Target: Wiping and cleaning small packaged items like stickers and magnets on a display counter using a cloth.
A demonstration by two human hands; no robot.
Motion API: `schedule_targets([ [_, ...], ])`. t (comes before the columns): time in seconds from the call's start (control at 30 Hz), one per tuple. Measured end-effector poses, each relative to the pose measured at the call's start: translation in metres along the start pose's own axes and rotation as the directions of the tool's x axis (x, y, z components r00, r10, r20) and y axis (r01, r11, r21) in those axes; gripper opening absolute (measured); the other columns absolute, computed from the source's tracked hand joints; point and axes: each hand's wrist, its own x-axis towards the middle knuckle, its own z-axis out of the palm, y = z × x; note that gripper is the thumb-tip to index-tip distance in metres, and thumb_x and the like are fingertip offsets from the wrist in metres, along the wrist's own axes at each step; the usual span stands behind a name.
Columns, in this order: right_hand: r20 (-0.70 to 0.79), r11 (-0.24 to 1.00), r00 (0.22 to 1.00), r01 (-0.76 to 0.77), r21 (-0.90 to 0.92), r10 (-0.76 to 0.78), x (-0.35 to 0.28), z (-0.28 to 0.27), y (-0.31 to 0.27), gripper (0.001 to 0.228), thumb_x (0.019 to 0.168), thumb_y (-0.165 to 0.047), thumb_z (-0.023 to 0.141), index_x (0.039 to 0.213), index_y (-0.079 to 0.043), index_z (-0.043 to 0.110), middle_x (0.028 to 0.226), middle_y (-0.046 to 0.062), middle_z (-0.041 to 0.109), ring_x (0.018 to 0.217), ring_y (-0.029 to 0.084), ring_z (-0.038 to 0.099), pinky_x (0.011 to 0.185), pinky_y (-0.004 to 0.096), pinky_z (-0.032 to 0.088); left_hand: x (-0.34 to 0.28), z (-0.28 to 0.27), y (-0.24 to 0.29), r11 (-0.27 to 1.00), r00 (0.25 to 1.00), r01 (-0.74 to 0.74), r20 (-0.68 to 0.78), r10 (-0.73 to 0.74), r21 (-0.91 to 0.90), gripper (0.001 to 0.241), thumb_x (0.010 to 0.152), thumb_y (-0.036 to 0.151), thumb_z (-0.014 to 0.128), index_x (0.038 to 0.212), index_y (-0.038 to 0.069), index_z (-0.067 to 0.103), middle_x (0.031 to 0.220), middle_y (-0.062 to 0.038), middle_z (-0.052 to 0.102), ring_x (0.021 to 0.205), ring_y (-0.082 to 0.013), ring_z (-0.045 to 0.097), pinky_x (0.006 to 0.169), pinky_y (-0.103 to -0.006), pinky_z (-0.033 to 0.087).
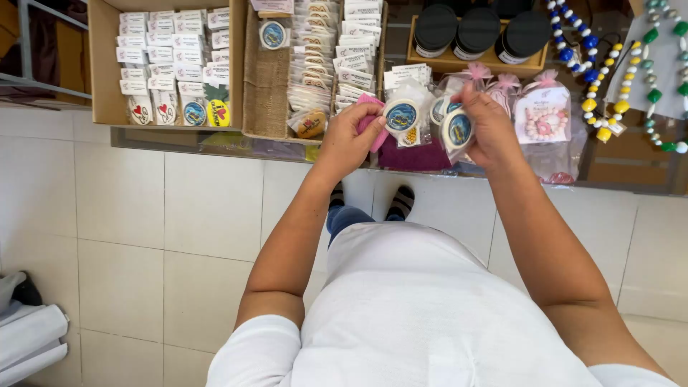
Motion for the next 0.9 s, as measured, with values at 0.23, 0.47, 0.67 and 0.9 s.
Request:
schedule_targets([
  [0.23,0.169,0.868,0.982,0.155,-0.471,-0.084,-0.010,0.081,-0.014,0.034,0.093,-0.016,0.081,0.123,-0.005,0.071,0.102,0.000,0.069,0.087,0.008,0.065,0.074,0.024,0.056,-0.003,-0.055,0.019,0.982,0.989,0.052,0.126,-0.076,0.181,0.020,0.096,0.020,0.070,0.109,0.005,0.073,0.098,-0.012,0.071,0.087,-0.0232,0.068,0.079,-0.0350,0.054],
  [0.47,0.250,0.605,0.951,0.091,-0.791,0.184,0.014,0.143,0.007,0.030,0.089,-0.019,0.080,0.114,-0.003,0.076,0.097,0.003,0.076,0.078,0.005,0.064,0.067,0.023,0.054,0.002,-0.120,0.008,0.996,0.982,0.013,0.184,-0.030,0.092,0.019,0.094,0.018,0.072,0.110,0.008,0.072,0.100,-0.010,0.074,0.090,-0.0231,0.071,0.082,-0.0360,0.056],
  [0.67,0.112,0.710,0.986,-0.008,-0.704,0.122,0.039,0.193,0.045,0.024,0.093,-0.021,0.078,0.107,-0.001,0.078,0.086,0.001,0.074,0.070,0.005,0.061,0.061,0.024,0.052,0.002,-0.162,0.005,0.934,0.958,-0.174,-0.165,0.233,0.311,0.051,0.098,0.006,0.067,0.147,0.007,0.051,0.129,-0.014,0.065,0.119,-0.0335,0.062,0.099,-0.0422,0.051],
  [0.9,0.194,0.806,0.981,0.108,-0.582,0.008,0.070,0.229,0.081,0.026,0.092,-0.016,0.074,0.115,-0.002,0.075,0.100,0.000,0.076,0.086,0.004,0.069,0.076,0.020,0.057,-0.004,-0.171,-0.021,0.798,0.891,-0.383,-0.043,0.452,0.465,0.043,0.088,-0.002,0.069,0.128,0.014,0.066,0.141,-0.012,0.060,0.135,-0.0330,0.054,0.114,-0.0437,0.051],
])
